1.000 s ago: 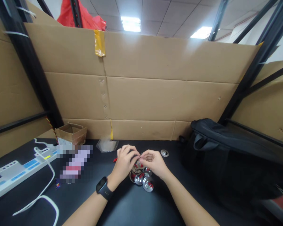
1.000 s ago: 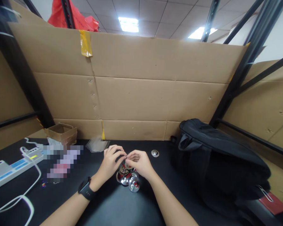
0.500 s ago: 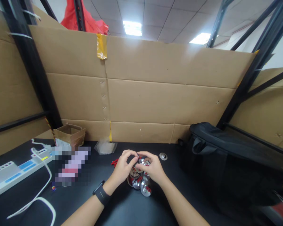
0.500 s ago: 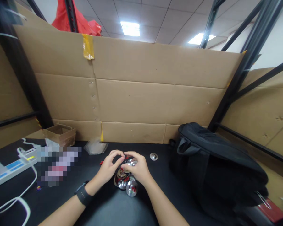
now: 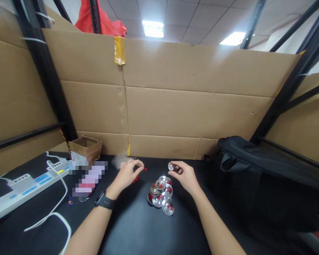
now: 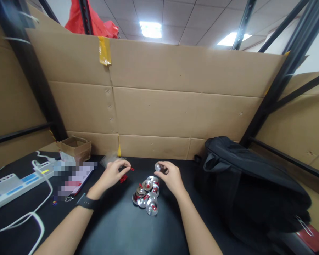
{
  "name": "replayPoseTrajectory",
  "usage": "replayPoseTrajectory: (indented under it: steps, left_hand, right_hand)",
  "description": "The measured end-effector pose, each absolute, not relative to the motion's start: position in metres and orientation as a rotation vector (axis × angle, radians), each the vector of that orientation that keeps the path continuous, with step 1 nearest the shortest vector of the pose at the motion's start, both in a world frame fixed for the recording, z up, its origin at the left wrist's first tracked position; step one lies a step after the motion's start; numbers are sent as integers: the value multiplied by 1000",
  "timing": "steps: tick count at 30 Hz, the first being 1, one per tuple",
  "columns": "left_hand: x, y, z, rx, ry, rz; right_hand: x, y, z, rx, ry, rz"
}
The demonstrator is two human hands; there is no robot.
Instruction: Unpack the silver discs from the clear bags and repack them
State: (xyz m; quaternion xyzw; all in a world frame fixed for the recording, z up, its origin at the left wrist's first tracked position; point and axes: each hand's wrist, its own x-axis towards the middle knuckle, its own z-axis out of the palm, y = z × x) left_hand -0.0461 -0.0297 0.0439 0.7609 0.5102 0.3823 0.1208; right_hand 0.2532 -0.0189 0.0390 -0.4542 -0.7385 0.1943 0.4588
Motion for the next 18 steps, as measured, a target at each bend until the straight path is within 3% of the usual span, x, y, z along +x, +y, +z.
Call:
replayPoseTrajectory:
  steps: [8, 18]
  left_hand:
    - [-94, -24, 37, 2302, 1584, 662]
    - [-23, -47, 42, 2597, 1095, 797]
  right_hand:
    - [320, 11, 15, -1690, -1943, 220]
    - [324, 11, 9, -1833, -2040, 179]
